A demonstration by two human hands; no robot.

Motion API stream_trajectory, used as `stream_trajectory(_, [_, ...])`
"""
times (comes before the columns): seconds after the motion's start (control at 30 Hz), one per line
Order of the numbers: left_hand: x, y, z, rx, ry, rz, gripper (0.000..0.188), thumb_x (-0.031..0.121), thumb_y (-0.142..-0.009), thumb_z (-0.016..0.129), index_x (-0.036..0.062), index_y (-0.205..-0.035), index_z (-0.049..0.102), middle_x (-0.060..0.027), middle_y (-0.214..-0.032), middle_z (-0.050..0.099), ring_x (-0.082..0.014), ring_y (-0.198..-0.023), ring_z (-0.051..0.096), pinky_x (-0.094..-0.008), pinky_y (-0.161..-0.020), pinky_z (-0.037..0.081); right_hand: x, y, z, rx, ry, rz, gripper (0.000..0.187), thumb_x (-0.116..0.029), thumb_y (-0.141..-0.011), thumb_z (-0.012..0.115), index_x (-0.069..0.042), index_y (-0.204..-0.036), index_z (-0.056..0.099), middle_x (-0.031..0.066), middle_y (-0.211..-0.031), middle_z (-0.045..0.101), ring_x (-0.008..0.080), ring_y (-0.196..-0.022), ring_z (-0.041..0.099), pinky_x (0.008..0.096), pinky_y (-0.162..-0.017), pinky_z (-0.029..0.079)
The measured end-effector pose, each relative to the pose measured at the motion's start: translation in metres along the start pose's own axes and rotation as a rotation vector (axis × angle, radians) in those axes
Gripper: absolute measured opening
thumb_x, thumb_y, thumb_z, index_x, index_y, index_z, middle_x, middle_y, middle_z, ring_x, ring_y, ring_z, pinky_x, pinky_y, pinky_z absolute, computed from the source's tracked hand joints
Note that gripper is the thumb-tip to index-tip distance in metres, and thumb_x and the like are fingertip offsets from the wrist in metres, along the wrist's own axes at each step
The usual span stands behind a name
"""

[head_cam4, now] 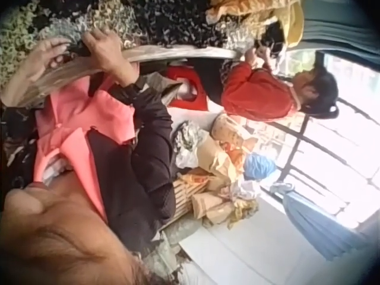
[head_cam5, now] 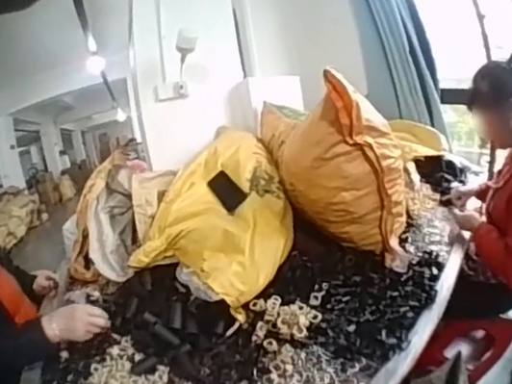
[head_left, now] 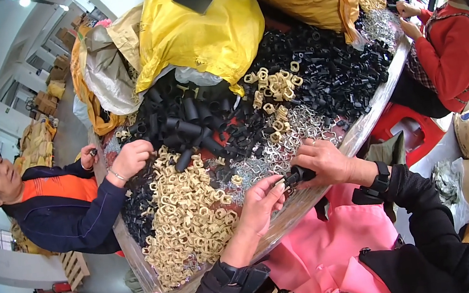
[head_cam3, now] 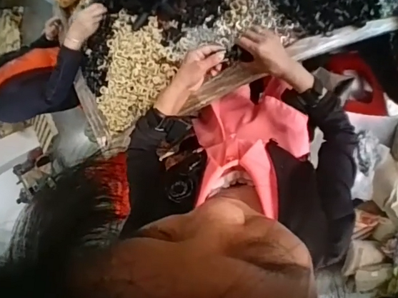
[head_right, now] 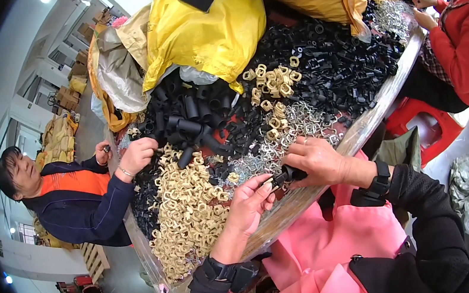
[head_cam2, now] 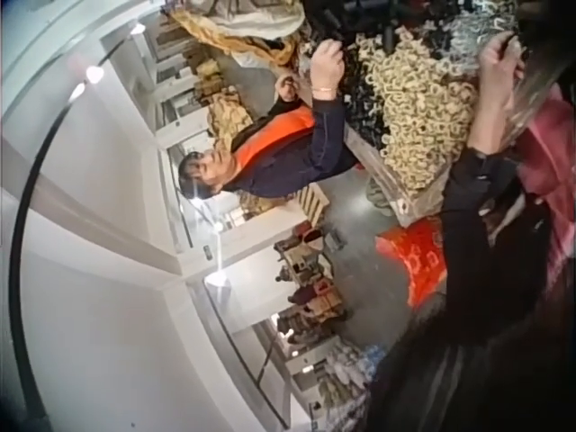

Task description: The person picks up a black plastic component and a metal clip by hand, fits the clip onto the component, and places the assembled piece onto the table, repeating the process.

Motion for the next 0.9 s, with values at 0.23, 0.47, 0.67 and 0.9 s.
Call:
stream_trajectory(0.23, [-0.003,-0.001,0.009,-0.082,-0.297,-0.002,0.028,0.008,-0.08,0.055,-0.002,-0.105,0.047,-0.0017,-0.078,0.054,-0.0037,-0.059,0.048,-0.0162,-0.05,0.04,-0.011,0.0,0.013,-0.23,-0.129,-0.003,0.043,-0.03,-0.058,0.07,-0.006,-0.089,0.052,0.0086,-0.078,0.05,0.0278,-0.074,0.053,0.0364,-0.062,0.044])
stream_trajectory(0.47, [-0.006,0.003,0.01,-0.114,-0.386,0.008,0.027,0.007,-0.08,0.055,-0.0026,-0.104,0.046,-0.0025,-0.079,0.055,-0.0033,-0.059,0.048,-0.0165,-0.052,0.042,-0.019,0.003,0.018,-0.374,-0.201,0.138,0.037,-0.027,-0.061,0.068,-0.004,-0.084,0.051,0.0112,-0.082,0.052,0.0313,-0.073,0.056,0.0387,-0.063,0.046])
stream_trajectory(0.67, [-0.014,0.01,0.017,-0.109,-0.32,-0.032,0.028,0.007,-0.08,0.055,-0.0037,-0.105,0.047,-0.004,-0.083,0.057,-0.0048,-0.063,0.051,-0.0171,-0.056,0.044,-0.021,0.005,0.021,-0.437,-0.239,0.151,0.038,-0.027,-0.062,0.067,-0.004,-0.088,0.051,0.014,-0.078,0.055,0.0313,-0.072,0.056,0.0397,-0.06,0.046])
stream_trajectory(0.9, [-0.022,0.014,0.025,-0.113,-0.226,-0.086,0.028,0.009,-0.082,0.052,-0.0046,-0.107,0.048,-0.0059,-0.088,0.058,-0.0081,-0.07,0.056,-0.0186,-0.062,0.046,-0.026,0.007,0.024,-0.423,-0.387,0.281,0.044,-0.026,-0.06,0.068,-0.004,-0.093,0.049,0.0169,-0.076,0.058,0.0312,-0.072,0.058,0.0403,-0.062,0.045])
Point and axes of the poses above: each hand's wrist, its own y-axis away from the middle knuckle, its own z-axis out of the palm, x = y × z, the point moved 8 cm from there along -y, towards the middle knuckle
